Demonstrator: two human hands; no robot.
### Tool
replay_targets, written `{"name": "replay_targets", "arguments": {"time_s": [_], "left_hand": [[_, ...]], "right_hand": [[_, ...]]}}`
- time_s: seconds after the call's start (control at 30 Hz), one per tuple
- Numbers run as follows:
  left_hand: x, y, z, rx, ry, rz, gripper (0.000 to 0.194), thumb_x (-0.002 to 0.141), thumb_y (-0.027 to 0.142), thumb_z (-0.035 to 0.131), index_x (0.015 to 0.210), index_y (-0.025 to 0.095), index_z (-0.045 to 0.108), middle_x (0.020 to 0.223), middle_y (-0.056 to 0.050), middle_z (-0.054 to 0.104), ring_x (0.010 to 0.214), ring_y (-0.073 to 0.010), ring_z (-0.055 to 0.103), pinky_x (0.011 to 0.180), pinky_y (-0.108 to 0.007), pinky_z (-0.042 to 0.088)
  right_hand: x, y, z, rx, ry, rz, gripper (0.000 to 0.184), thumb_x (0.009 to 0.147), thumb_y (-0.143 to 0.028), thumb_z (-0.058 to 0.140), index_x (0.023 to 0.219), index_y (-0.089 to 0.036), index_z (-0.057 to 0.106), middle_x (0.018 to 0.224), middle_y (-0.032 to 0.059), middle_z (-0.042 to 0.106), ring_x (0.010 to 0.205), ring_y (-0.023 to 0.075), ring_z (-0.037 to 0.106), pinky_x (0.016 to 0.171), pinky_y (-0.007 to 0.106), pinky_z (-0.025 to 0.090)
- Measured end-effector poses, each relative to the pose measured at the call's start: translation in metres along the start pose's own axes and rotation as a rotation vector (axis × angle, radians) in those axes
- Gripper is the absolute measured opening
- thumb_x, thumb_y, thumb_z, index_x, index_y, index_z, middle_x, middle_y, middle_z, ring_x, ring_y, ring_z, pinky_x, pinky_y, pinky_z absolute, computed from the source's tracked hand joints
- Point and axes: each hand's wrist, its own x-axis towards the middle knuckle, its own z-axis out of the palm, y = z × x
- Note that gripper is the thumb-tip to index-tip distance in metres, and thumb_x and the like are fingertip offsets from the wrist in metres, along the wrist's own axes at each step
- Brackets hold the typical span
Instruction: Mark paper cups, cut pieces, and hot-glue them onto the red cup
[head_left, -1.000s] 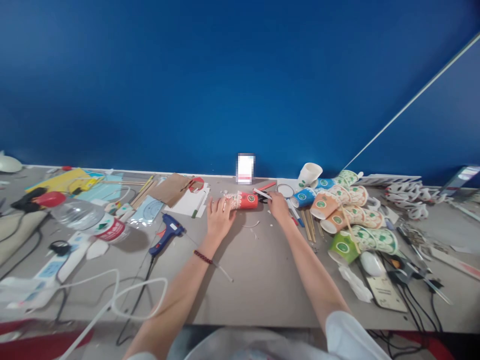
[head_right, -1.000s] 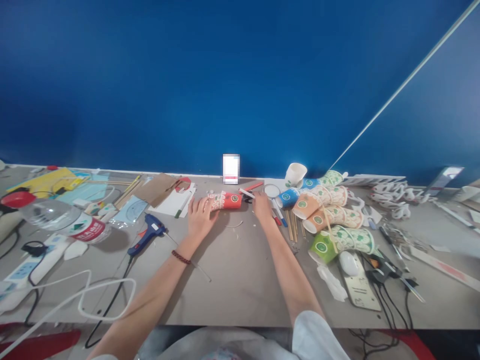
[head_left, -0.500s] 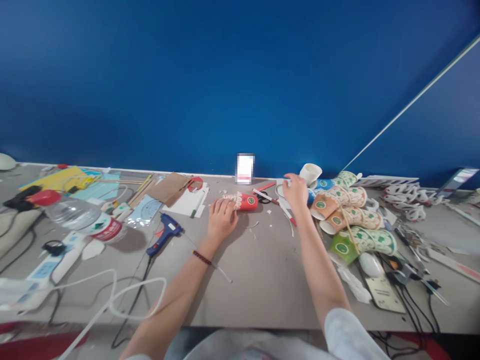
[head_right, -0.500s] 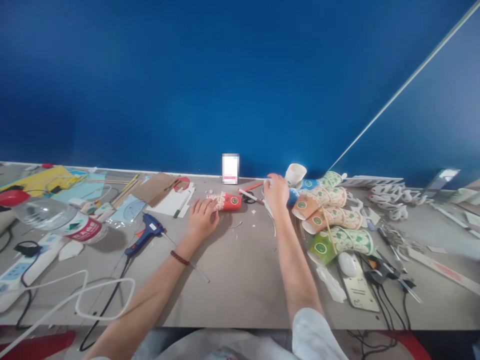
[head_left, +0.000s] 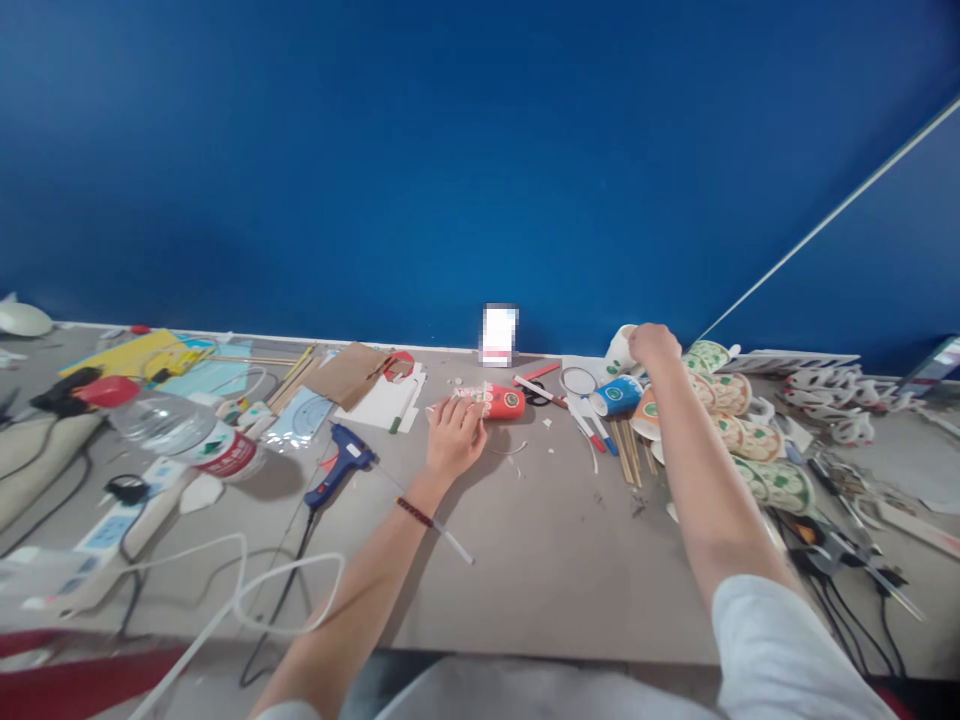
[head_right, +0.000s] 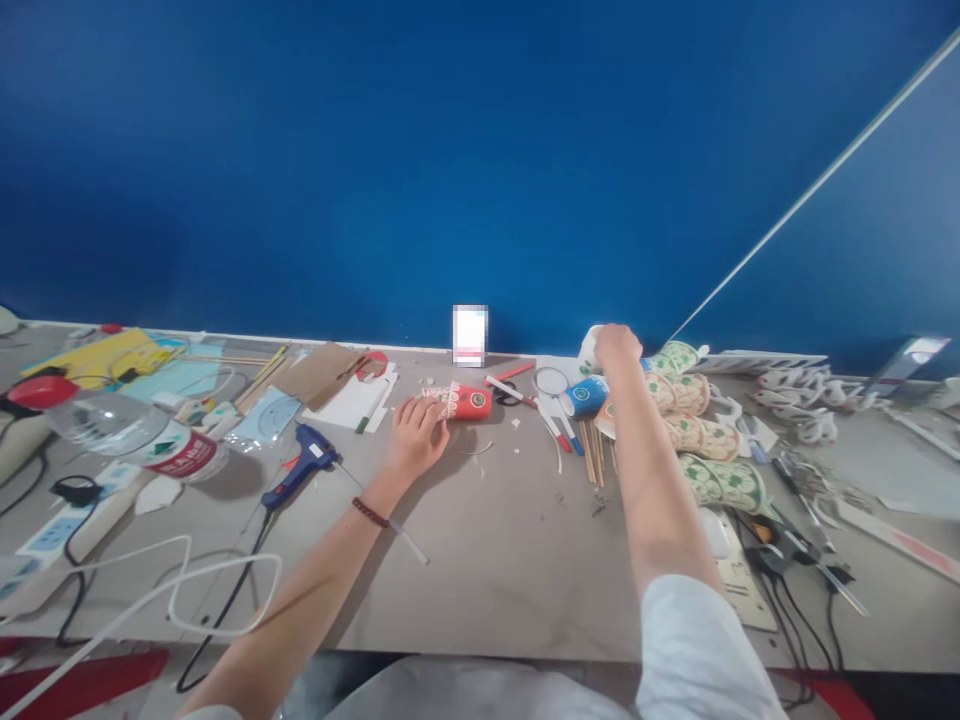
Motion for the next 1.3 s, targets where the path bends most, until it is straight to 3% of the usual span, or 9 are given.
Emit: {"name": "replay_targets", "arguments": {"time_s": [0.27,0.57,0.73,0.8,0.87,0.93,1.13,1.2,1.3], "left_hand": [[-0.001,-0.001,-0.001,-0.005,0.014,-0.008,0.027,0.079,0.017,0.052,0.104,0.020,0.061,0.104,-0.009,0.067,0.098,-0.0231,0.060,0.101,-0.043,0.038],[-0.002,-0.002,-0.002,-0.043,-0.012,-0.034,0.028,0.079,0.017,0.051,0.105,0.021,0.061,0.105,-0.008,0.066,0.099,-0.0231,0.060,0.101,-0.044,0.037],[-0.004,-0.004,-0.003,-0.094,0.057,-0.019,0.028,0.079,0.017,0.051,0.106,0.021,0.060,0.105,-0.009,0.065,0.101,-0.0229,0.059,0.101,-0.043,0.037],[-0.005,-0.004,-0.003,-0.124,0.099,-0.011,0.029,0.079,0.017,0.052,0.108,0.020,0.059,0.105,-0.010,0.064,0.103,-0.0232,0.058,0.101,-0.044,0.037],[-0.006,-0.003,-0.004,-0.148,0.120,-0.017,0.031,0.080,0.019,0.052,0.110,0.019,0.056,0.106,-0.011,0.064,0.104,-0.0242,0.058,0.099,-0.044,0.039],[-0.006,-0.002,-0.006,-0.177,0.101,-0.046,0.033,0.081,0.022,0.050,0.114,0.018,0.053,0.108,-0.012,0.062,0.105,-0.0256,0.056,0.097,-0.045,0.040],[-0.006,-0.002,-0.015,-0.376,0.076,-0.136,0.034,0.089,0.023,0.038,0.122,0.018,0.044,0.114,-0.013,0.059,0.111,-0.0235,0.054,0.092,-0.040,0.045],[-0.004,-0.002,-0.018,-0.439,0.094,-0.134,0.033,0.090,0.023,0.036,0.123,0.019,0.043,0.114,-0.013,0.059,0.111,-0.0226,0.055,0.091,-0.039,0.046],[-0.001,-0.002,-0.021,-0.522,0.082,-0.104,0.034,0.091,0.027,0.036,0.124,0.019,0.043,0.115,-0.013,0.059,0.110,-0.0228,0.055,0.092,-0.040,0.046]], "right_hand": [[0.003,0.002,0.005,-0.010,0.035,-0.052,0.032,0.078,-0.007,0.054,0.107,-0.005,0.068,0.107,0.0240,0.066,0.101,0.0308,0.063,0.078,0.036,0.050],[-0.006,0.008,-0.007,0.001,0.105,-0.069,0.025,0.081,-0.020,0.061,0.103,-0.011,0.070,0.103,0.0172,0.068,0.097,0.0278,0.063,0.078,0.034,0.049],[-0.030,0.001,-0.029,0.120,0.341,-0.085,0.025,0.086,-0.023,0.052,0.102,-0.015,0.070,0.099,0.0148,0.068,0.099,0.0293,0.060,0.078,0.036,0.047],[-0.049,-0.005,-0.035,0.222,0.473,-0.191,0.025,0.087,-0.025,0.050,0.099,-0.016,0.071,0.101,0.0135,0.068,0.100,0.0286,0.059,0.080,0.036,0.047],[-0.071,-0.013,-0.037,0.366,0.526,-0.327,0.026,0.088,-0.026,0.049,0.095,-0.014,0.071,0.101,0.0127,0.067,0.097,0.0254,0.060,0.085,0.035,0.046],[-0.096,-0.021,-0.033,0.517,0.451,-0.450,0.025,0.086,-0.027,0.050,0.090,-0.014,0.071,0.098,0.0108,0.068,0.090,0.0220,0.061,0.084,0.033,0.046],[-0.152,-0.044,0.001,0.711,-0.165,-0.762,0.023,0.084,-0.030,0.051,0.087,-0.021,0.071,0.087,0.0030,0.070,0.074,0.0176,0.062,0.070,0.028,0.047],[-0.162,-0.052,0.012,0.705,-0.259,-0.799,0.023,0.085,-0.030,0.049,0.085,-0.021,0.071,0.085,0.0021,0.070,0.070,0.0166,0.061,0.067,0.028,0.046],[-0.171,-0.060,0.021,0.710,-0.276,-0.851,0.022,0.084,-0.028,0.050,0.084,-0.022,0.071,0.085,0.0013,0.071,0.072,0.0161,0.060,0.068,0.028,0.045]]}}
